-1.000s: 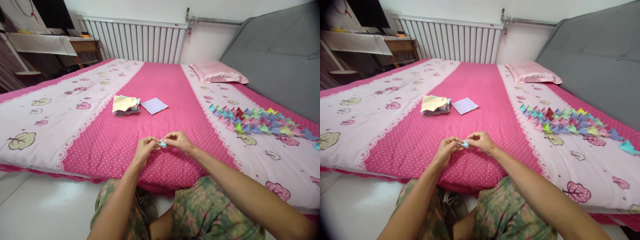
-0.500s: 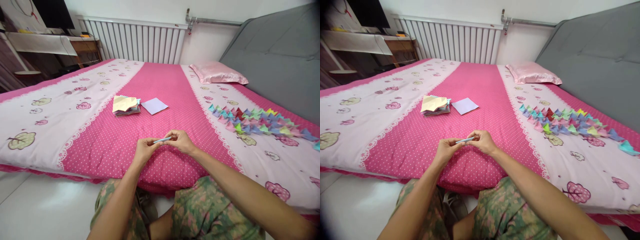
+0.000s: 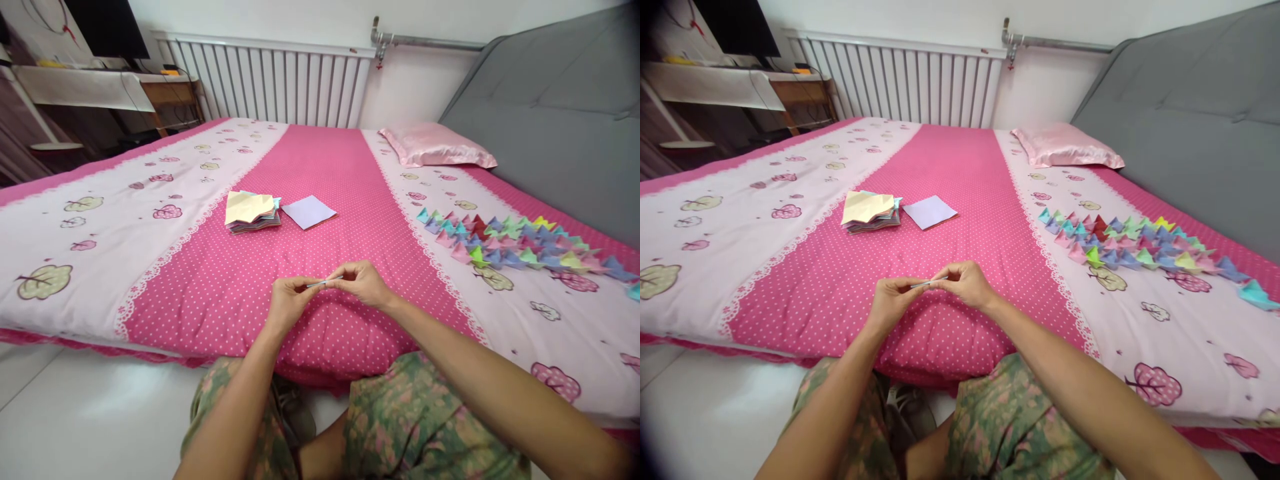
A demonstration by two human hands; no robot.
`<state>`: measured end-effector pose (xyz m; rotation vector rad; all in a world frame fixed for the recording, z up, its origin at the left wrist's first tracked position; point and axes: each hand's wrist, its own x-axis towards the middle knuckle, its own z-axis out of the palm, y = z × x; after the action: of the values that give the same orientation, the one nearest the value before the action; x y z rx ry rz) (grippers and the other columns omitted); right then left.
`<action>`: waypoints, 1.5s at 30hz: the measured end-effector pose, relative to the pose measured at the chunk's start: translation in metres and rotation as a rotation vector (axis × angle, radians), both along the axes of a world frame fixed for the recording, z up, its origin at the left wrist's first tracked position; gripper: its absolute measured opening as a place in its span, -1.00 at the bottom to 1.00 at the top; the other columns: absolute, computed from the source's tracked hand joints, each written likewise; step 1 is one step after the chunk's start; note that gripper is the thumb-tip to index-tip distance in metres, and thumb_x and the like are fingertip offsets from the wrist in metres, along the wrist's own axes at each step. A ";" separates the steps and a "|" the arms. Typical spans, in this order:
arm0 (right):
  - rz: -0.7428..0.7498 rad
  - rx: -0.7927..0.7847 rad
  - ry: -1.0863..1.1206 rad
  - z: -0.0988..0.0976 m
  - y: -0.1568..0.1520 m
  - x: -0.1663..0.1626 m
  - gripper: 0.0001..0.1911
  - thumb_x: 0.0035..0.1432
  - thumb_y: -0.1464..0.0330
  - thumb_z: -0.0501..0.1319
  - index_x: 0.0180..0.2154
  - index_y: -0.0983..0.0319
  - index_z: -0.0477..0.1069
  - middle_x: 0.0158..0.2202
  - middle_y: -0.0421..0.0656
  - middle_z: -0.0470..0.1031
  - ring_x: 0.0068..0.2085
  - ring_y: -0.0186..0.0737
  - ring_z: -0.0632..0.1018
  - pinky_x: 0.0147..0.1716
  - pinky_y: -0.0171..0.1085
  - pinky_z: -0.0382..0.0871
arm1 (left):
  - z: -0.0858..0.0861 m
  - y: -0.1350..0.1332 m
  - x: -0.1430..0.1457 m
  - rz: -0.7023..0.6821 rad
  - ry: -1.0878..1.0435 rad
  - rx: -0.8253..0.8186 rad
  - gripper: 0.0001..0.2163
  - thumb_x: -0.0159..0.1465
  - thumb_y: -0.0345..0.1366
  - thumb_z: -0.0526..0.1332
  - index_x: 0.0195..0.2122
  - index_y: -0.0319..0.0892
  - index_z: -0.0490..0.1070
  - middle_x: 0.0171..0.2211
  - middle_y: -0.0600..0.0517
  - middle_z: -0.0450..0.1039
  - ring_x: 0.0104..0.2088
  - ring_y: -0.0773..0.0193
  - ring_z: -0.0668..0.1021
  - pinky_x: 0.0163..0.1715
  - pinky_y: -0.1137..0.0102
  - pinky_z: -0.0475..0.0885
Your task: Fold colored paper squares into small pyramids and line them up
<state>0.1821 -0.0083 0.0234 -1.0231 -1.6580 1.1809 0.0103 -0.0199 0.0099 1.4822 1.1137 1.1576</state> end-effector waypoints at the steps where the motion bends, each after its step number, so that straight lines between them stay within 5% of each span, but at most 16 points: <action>1: 0.002 0.003 -0.016 0.001 0.000 0.001 -0.79 -0.13 0.27 0.29 -0.46 0.30 0.50 -0.47 -0.11 0.54 -0.42 -0.26 0.52 -0.38 -0.29 0.38 | 0.001 -0.001 0.000 -0.006 0.003 -0.001 -0.81 -0.04 -0.24 0.30 -0.41 -0.21 0.54 -0.43 -0.06 0.55 -0.43 0.22 0.55 -0.41 0.41 0.42; 16: 0.021 -0.084 0.008 0.008 -0.001 0.002 -0.75 -0.11 0.28 0.28 -0.32 0.25 0.51 -0.45 -0.15 0.55 -0.41 -0.29 0.54 -0.36 -0.31 0.39 | 0.003 0.000 -0.003 0.031 -0.002 0.027 -0.82 0.02 -0.22 0.25 -0.42 -0.20 0.54 -0.46 -0.03 0.55 -0.46 0.26 0.53 -0.44 0.43 0.39; 24: -0.042 -0.133 0.052 0.008 0.003 0.005 -0.76 -0.16 0.27 0.31 -0.41 0.28 0.50 -0.50 -0.14 0.54 -0.45 -0.31 0.52 -0.44 -0.33 0.37 | 0.003 0.000 -0.002 0.078 0.008 0.038 -0.82 0.00 -0.22 0.26 -0.42 -0.19 0.54 -0.45 -0.03 0.55 -0.47 0.26 0.52 -0.47 0.44 0.38; 45: -0.007 -0.020 -0.086 0.006 0.000 0.002 -0.76 -0.10 0.25 0.26 -0.40 0.29 0.51 -0.45 -0.10 0.55 -0.41 -0.25 0.53 -0.37 -0.28 0.38 | 0.001 -0.001 0.003 0.002 -0.010 -0.031 -0.81 -0.05 -0.23 0.30 -0.41 -0.20 0.54 -0.44 -0.06 0.55 -0.45 0.25 0.54 -0.40 0.41 0.40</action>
<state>0.1845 -0.0083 0.0292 -1.1051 -1.7113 1.1651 0.0130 -0.0209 0.0112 1.4507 1.1217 1.1427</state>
